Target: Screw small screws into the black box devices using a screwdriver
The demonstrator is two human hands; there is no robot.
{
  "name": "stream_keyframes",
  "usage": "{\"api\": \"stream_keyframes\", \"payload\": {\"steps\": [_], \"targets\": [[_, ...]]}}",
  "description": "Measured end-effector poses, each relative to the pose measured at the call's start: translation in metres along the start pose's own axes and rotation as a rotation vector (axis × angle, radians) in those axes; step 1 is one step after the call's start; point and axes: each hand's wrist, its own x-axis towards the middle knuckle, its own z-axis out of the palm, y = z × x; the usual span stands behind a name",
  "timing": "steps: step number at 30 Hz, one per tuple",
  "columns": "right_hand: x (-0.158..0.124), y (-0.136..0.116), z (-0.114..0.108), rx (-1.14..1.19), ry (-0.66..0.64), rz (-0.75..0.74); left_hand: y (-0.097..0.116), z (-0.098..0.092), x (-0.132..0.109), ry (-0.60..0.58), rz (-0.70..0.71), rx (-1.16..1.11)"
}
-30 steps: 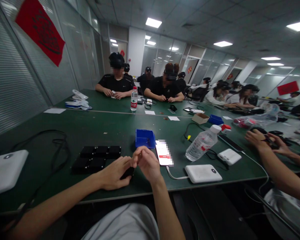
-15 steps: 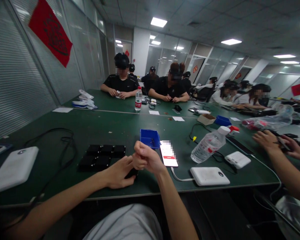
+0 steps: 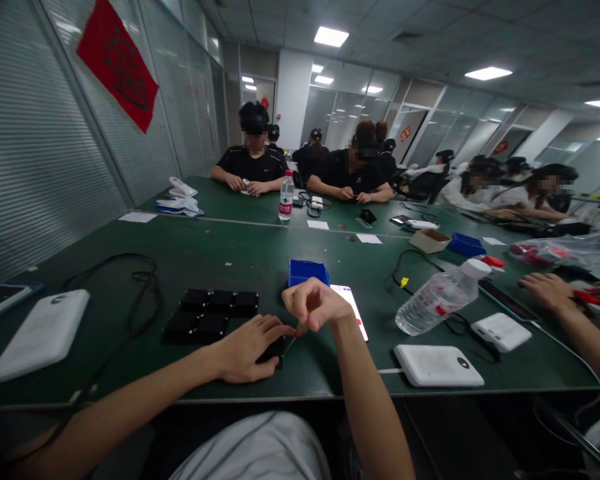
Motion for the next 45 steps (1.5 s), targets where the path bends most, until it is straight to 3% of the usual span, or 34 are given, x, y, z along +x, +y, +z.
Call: {"api": "stream_keyframes", "payload": {"steps": [7,12,16,29,37,45], "targets": [[-0.011,0.018,0.002,0.174,0.141,0.078,-0.002,0.001,-0.003,0.015,0.002,-0.005],[-0.009,0.027,0.004,0.451,0.045,0.029,-0.001,0.004,-0.004,0.047,0.015,0.046],[-0.006,0.024,0.009,0.537,-0.009,0.067,0.001,0.004,-0.004,0.076,0.011,0.059],[0.0,0.031,0.006,0.439,-0.013,-0.08,-0.006,0.008,-0.005,0.098,-0.01,0.135],[-0.001,0.029,0.009,0.436,0.012,0.115,-0.009,0.006,-0.004,0.093,0.001,0.152],[-0.005,0.032,0.004,0.437,-0.013,0.002,-0.008,0.007,-0.004,0.101,0.016,0.13]]}}
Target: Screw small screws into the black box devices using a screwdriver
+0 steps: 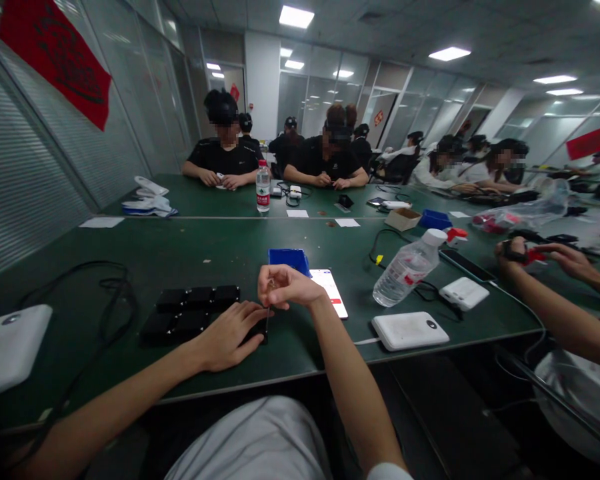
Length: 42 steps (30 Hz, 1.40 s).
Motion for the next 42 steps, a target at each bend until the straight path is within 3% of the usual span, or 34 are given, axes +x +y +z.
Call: {"api": "stream_keyframes", "payload": {"steps": [3,13,20,27,42], "targets": [[-0.002,-0.005,-0.001,-0.089,-0.036,0.001,-0.001,0.0,0.0,0.007,0.004,0.012],[-0.012,-0.018,-0.005,-0.399,0.015,0.102,0.001,-0.004,0.001,0.0,-0.005,-0.018],[-0.007,-0.023,0.001,-0.551,-0.062,0.213,0.001,-0.004,0.001,-0.019,-0.003,0.021],[-0.01,-0.015,-0.002,-0.41,0.048,0.241,0.001,-0.003,0.001,-0.01,0.006,0.017],[-0.004,-0.015,0.003,-0.398,-0.021,0.233,-0.002,-0.001,0.0,0.004,0.016,0.053]]}}
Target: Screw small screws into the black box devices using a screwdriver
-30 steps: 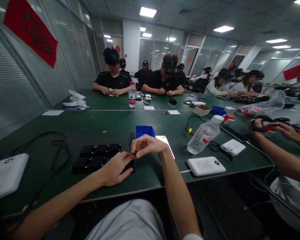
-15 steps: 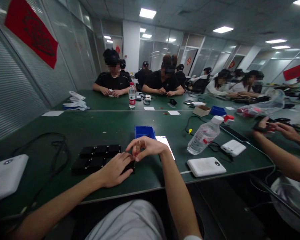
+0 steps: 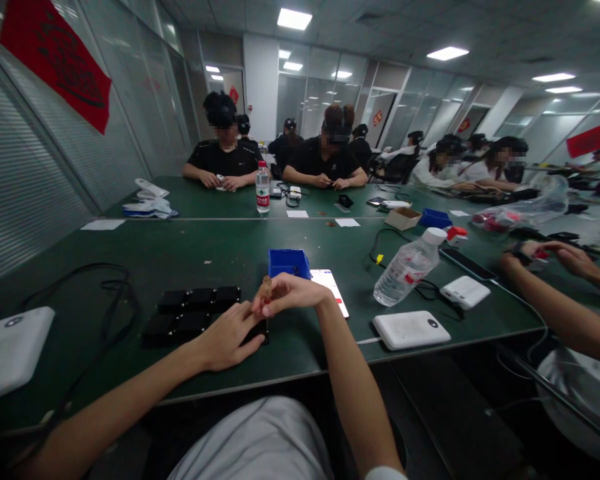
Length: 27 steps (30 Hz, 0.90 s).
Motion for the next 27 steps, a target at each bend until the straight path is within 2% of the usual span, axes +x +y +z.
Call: {"api": "stream_keyframes", "payload": {"steps": [5,10,18,27], "targets": [[0.0,-0.003,0.001,-0.052,0.033,-0.039,0.0,-0.002,0.0,0.001,-0.007,-0.014],[-0.004,0.002,0.0,0.079,0.071,0.01,0.0,-0.001,0.002,-0.001,-0.003,-0.022],[-0.009,0.003,-0.003,0.071,0.063,0.039,-0.001,0.0,0.001,-0.002,-0.002,-0.018],[-0.005,-0.002,-0.002,-0.037,0.024,-0.025,0.001,-0.001,0.0,0.024,0.017,-0.006]]}}
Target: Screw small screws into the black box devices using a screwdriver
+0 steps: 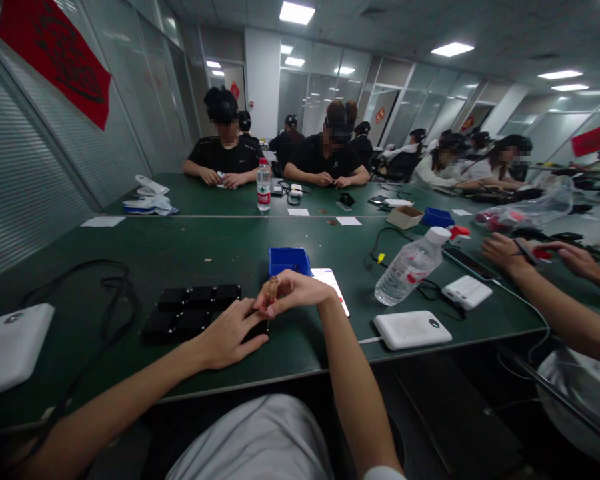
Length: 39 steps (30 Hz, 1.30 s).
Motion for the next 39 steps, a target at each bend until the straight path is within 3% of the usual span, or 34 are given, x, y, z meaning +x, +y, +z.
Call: {"api": "stream_keyframes", "payload": {"steps": [10,20,33,39], "targets": [[-0.0017,0.005,0.0002,0.098,0.051,-0.002,0.0008,-0.0027,0.0002,-0.012,0.012,-0.081],[-0.0035,0.0044,-0.0004,0.071,0.021,0.013,-0.0037,0.0044,-0.0015,0.071,0.055,-0.102],[0.0013,0.0009,0.0022,0.004,0.008,-0.042,-0.0022,0.0028,-0.0021,0.04,0.035,-0.109],[-0.0019,0.0036,0.0033,0.084,0.027,0.021,-0.0016,0.0073,-0.0004,0.069,0.033,-0.06]]}}
